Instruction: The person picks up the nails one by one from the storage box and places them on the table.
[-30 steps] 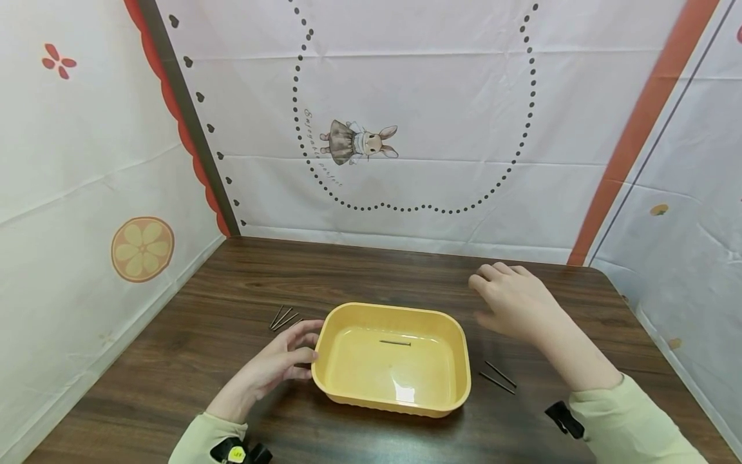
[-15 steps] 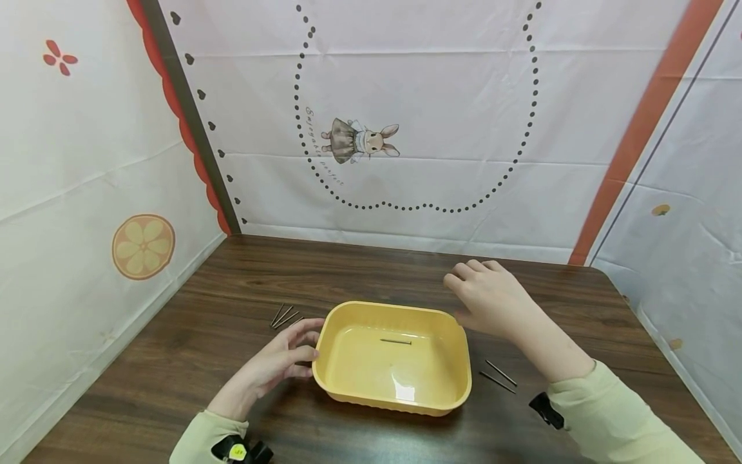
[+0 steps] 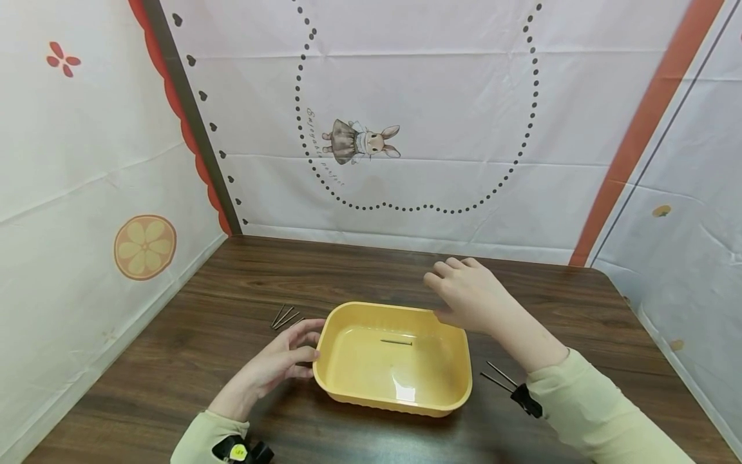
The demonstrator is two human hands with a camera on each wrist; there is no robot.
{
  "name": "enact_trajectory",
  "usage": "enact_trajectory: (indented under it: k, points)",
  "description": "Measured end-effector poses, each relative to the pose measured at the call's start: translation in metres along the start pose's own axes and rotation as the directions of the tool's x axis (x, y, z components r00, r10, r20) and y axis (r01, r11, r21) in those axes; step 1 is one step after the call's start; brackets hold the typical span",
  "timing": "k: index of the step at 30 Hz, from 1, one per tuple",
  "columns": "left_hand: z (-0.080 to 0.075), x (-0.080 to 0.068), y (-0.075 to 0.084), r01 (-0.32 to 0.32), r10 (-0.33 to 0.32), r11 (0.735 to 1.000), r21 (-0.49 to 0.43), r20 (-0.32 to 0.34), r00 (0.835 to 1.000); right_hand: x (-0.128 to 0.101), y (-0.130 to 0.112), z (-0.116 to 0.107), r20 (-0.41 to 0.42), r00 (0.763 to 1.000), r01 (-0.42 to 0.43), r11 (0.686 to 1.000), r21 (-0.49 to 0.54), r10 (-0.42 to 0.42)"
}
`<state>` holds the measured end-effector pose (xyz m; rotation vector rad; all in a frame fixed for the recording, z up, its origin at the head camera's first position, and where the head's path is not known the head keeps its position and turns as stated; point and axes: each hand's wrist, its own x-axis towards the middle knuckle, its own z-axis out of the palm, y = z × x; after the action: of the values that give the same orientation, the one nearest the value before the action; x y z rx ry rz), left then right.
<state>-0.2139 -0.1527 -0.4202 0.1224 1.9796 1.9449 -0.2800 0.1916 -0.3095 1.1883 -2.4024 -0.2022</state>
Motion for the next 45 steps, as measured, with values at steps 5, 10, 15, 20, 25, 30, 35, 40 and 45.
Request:
enact_trajectory:
  k: [5, 10, 15, 20, 25, 30, 35, 40, 45]
  points:
    - [0.000, 0.000, 0.000, -0.001, 0.001, 1.000, -0.001, 0.000, 1.000, 0.010, -0.002, 0.001, 0.028, 1.000, -0.003, 1.000, 0.002, 0.003]
    - [0.000, 0.000, 0.000, 0.002, -0.002, 1.000, 0.002, 0.004, 1.000, 0.019, -0.006, 0.003, 0.033, 0.999, 0.022, 1.000, -0.011, -0.022]
    - [0.000, 0.000, 0.000, 0.001, -0.001, 1.000, 0.004, 0.002, 1.000, 0.027, -0.012, 0.007, 0.024, 0.999, 0.042, 0.999, -0.023, -0.041]
    - [0.000, 0.001, 0.000, 0.000, 0.000, 1.000, 0.009, 0.000, 1.000, 0.032, -0.017, 0.012, 0.013, 0.997, 0.077, 0.996, -0.047, -0.076]
    - [0.000, 0.001, 0.000, 0.000, 0.000, 1.000, 0.007, 0.002, 1.000, 0.035, -0.022, 0.018, 0.011, 0.994, 0.108, 0.992, -0.067, -0.108]
    - [0.001, 0.001, 0.000, -0.002, 0.002, 1.000, 0.007, 0.003, 1.000, 0.039, -0.027, 0.024, 0.013, 0.990, 0.139, 0.988, -0.073, -0.139]
    - [0.001, 0.001, 0.000, -0.002, 0.002, 1.000, 0.010, 0.001, 1.000, 0.041, -0.033, 0.029, 0.021, 0.987, 0.159, 0.986, -0.058, -0.158]
    - [0.000, 0.001, 0.000, -0.003, 0.003, 1.000, 0.008, 0.001, 1.000, 0.042, -0.039, 0.033, 0.056, 0.984, 0.172, 0.984, -0.049, -0.169]
    - [-0.001, 0.001, -0.001, -0.005, 0.005, 1.000, 0.004, 0.003, 1.000, 0.043, -0.045, 0.037, 0.087, 0.979, 0.188, 0.981, -0.048, -0.183]
